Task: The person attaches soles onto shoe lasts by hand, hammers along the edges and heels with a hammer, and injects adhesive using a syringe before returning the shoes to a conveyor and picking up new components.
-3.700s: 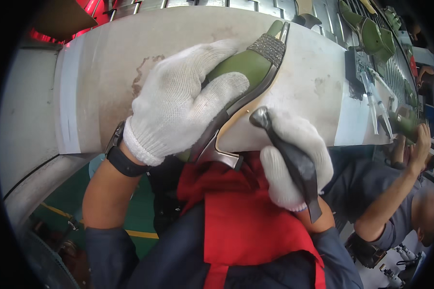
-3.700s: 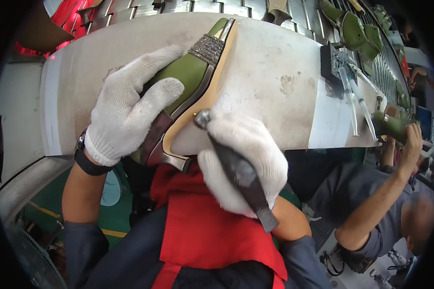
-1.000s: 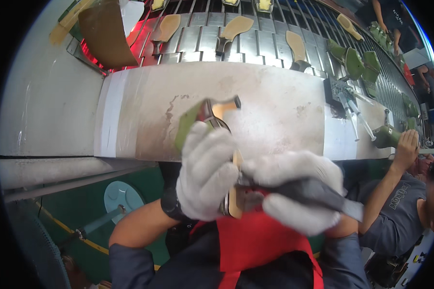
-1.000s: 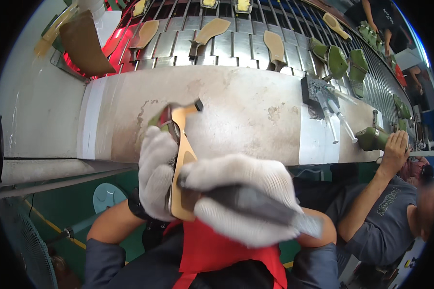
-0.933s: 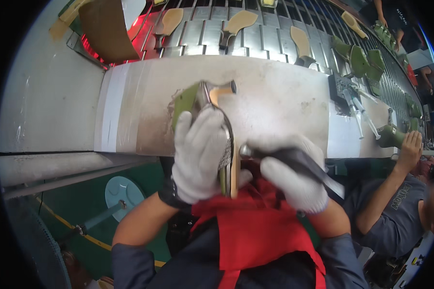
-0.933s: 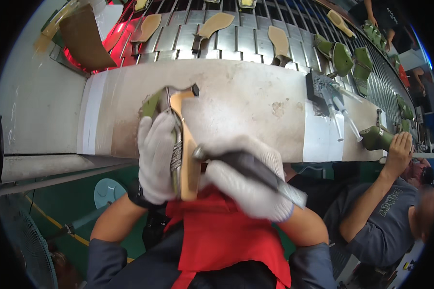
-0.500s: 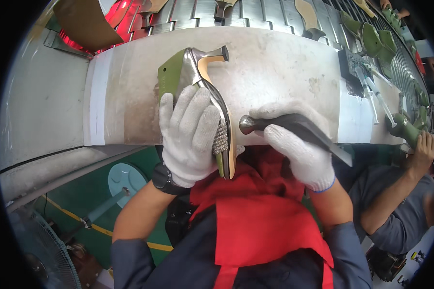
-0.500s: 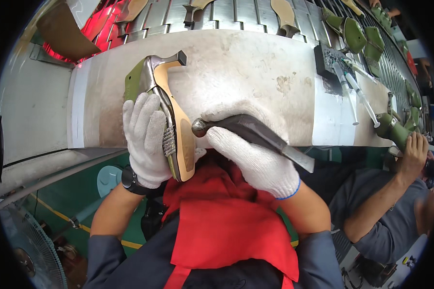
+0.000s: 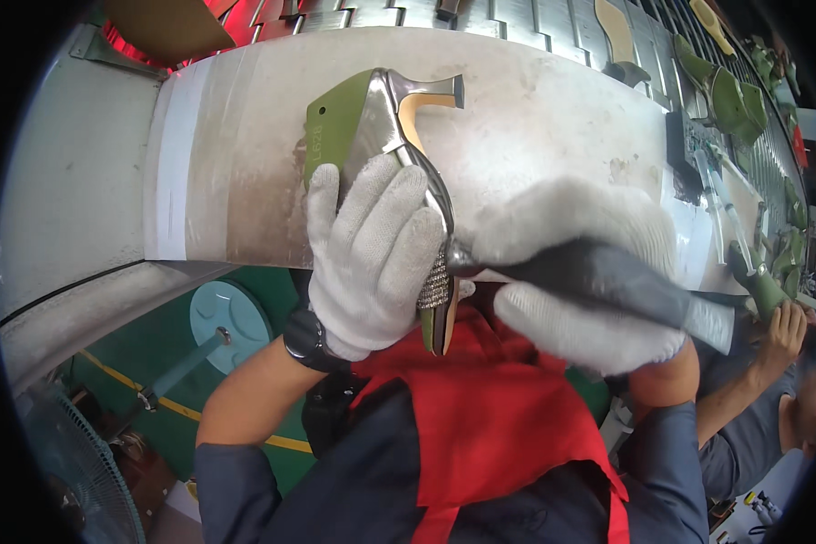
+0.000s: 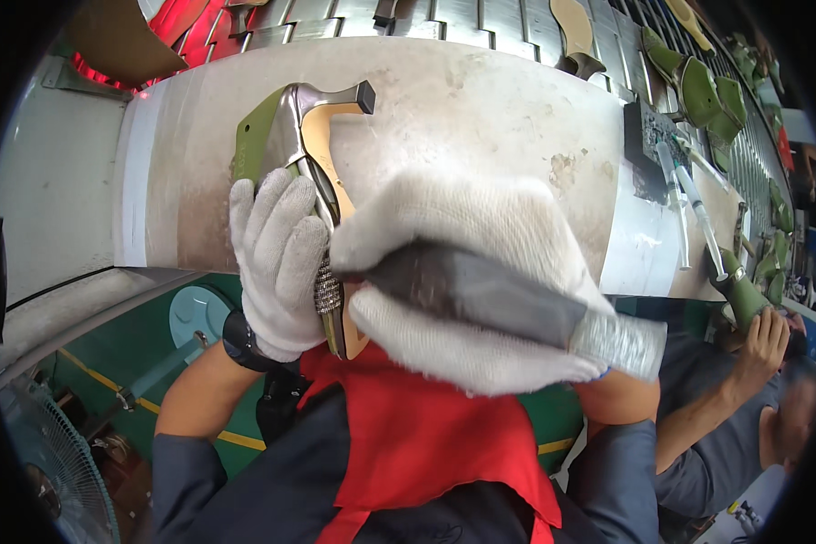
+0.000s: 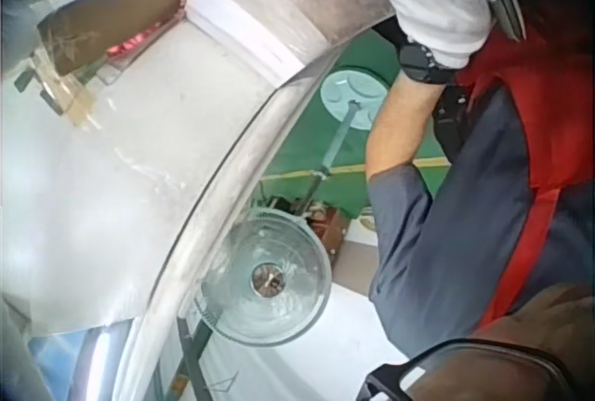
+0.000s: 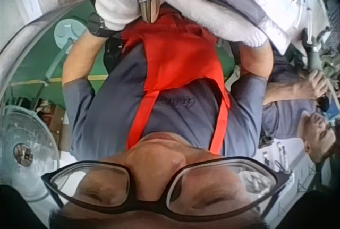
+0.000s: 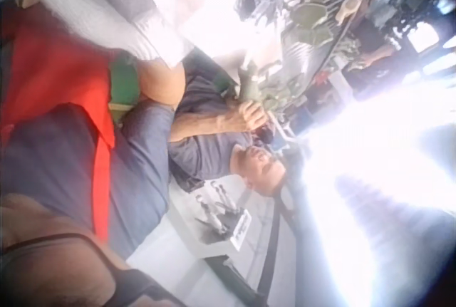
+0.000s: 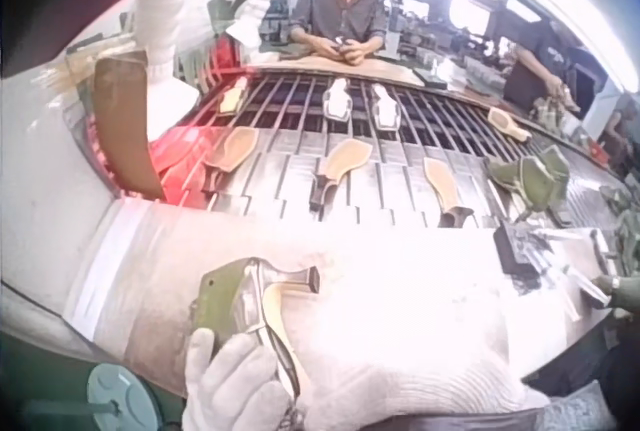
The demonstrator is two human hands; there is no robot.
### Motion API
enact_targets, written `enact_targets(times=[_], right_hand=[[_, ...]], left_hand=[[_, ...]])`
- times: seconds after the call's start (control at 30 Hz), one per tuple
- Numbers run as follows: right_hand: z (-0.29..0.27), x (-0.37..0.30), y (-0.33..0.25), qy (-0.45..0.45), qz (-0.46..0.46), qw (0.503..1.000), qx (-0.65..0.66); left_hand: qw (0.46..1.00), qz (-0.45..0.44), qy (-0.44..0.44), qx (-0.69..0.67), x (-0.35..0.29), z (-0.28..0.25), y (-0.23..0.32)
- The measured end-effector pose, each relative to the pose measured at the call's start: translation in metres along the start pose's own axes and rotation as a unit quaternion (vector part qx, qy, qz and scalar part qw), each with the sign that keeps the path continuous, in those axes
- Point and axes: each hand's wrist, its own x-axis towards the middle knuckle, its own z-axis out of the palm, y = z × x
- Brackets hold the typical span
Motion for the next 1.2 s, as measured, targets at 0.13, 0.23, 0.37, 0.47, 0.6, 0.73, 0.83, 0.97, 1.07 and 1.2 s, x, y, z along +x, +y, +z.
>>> enact_targets(times=[0.13,0.23,0.37,0.47,0.6,0.73,0.83,0.97,1.07,1.2], right_hand=[[0.007,-0.001,0.005,-0.051,-0.099,0.991,-0.08],[0.015,-0.002,-0.009,-0.069,-0.108,0.975,-0.179],[0.029,-0.011,-0.001,0.015,-0.182,0.966,-0.18],[0.038,-0.021,0.008,0.027,-0.172,0.971,-0.165],[0.053,-0.042,0.003,0.03,-0.12,0.986,-0.113],[0.045,-0.055,0.014,0.027,-0.038,0.993,0.109],[0.04,-0.062,0.003,0.119,-0.053,0.982,0.134],[0.05,-0.054,0.009,0.23,-0.116,0.956,0.141],[0.046,-0.034,0.011,0.199,-0.032,0.979,0.023],[0.041,-0.023,0.013,0.205,-0.038,0.976,0.065]], left_hand=[[0.999,-0.017,-0.036,-0.016,0.002,-0.008,0.003],[1.0,-0.004,0.001,-0.025,-0.001,-0.002,0.001],[1.0,-0.011,-0.002,-0.029,0.0,-0.001,0.0],[1.0,-0.007,0.003,-0.021,-0.002,-0.002,-0.001],[0.999,-0.015,-0.01,-0.028,0.003,-0.006,0.004],[0.999,-0.016,-0.01,-0.027,0.0,-0.002,0.005],[0.999,-0.02,-0.017,-0.028,0.001,-0.003,0.005],[0.998,-0.038,-0.052,-0.006,0.003,-0.002,0.011],[1.0,-0.029,0.002,-0.005,-0.002,0.002,0.011],[1.0,-0.026,-0.004,-0.012,-0.004,0.001,0.009]])
